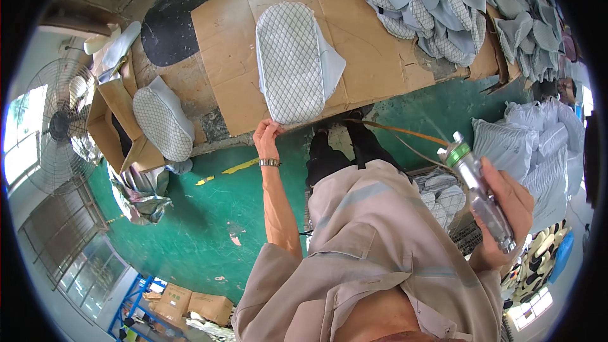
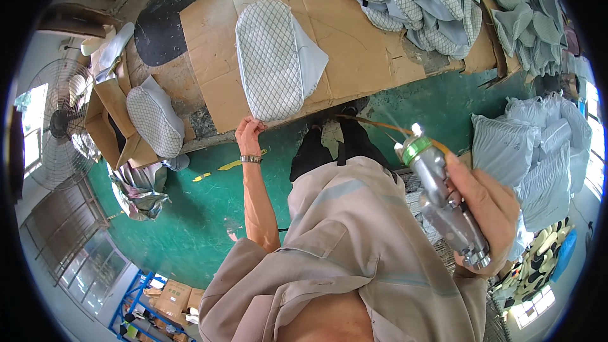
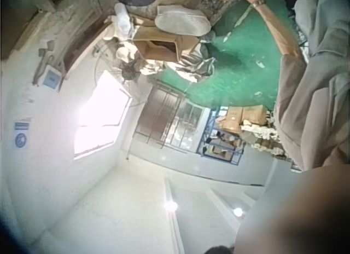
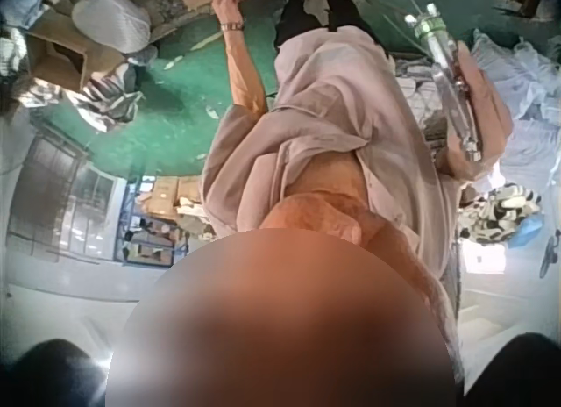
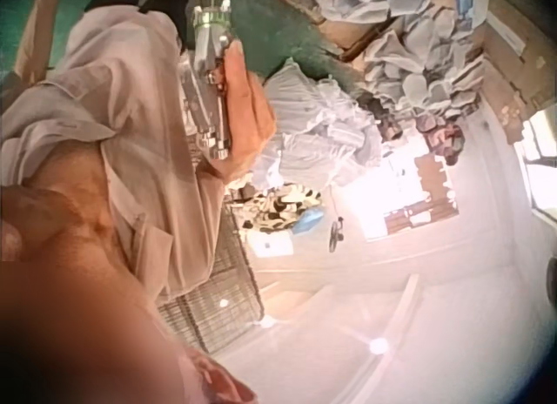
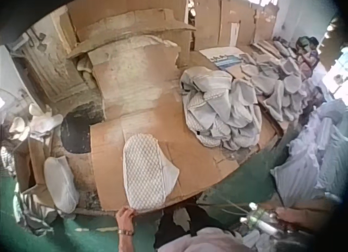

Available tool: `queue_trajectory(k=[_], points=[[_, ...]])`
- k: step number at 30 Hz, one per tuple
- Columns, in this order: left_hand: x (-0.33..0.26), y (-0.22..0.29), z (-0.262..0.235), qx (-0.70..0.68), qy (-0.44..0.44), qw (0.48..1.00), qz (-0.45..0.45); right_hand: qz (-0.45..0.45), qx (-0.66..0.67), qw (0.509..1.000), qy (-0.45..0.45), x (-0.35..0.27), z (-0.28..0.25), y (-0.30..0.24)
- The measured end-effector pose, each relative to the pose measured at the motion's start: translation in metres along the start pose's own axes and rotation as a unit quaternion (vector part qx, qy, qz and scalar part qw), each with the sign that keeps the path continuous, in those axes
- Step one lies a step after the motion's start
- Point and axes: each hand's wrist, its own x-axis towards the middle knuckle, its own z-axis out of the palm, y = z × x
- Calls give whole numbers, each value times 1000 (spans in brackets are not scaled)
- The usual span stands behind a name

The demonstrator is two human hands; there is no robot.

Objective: Applying spray adhesive to footwear components for assembly.

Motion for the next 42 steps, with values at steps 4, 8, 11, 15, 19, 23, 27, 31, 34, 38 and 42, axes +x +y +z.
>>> queue_trajectory(k=[4, 8, 11, 15, 19, 23, 27, 31, 34, 38, 42], points=[[-7, 21, 14, 12, 17, 1000, 16, -45, 85, 994, -55, -5, -15, 33], [-21, 52, 12, 62, 41, 996, 43, -78, 126, 986, -80, -9, -19, 56], [-27, 88, 40, 109, 25, 991, 72, -4, 96, 995, -26, -9, -30, 55], [-51, 175, 103, 87, 19, 991, 101, 0, 109, 994, -7, -12, -19, 73], [-23, 219, 128, 204, 24, 977, 55, -6, 189, 982, -21, -22, -25, 91], [5, 166, 79, 365, 67, 928, 12, -20, 231, 972, -23, -28, -25, 113], [-27, 174, 62, 516, 74, 852, -46, 12, 209, 977, -30, -28, -15, 119], [-10, 260, 166, 156, 39, 986, 36, -7, 210, 977, -33, -24, -20, 128], [3, 263, 158, 224, 67, 972, 10, -19, 206, 977, -54, -11, -13, 125], [-2, 314, 205, 157, -82, 978, 107, -30, 218, 974, -53, -9, -17, 127], [8, 354, 261, 181, -83, 971, 135, -19, 249, 968, 8, -12, -10, 135]])
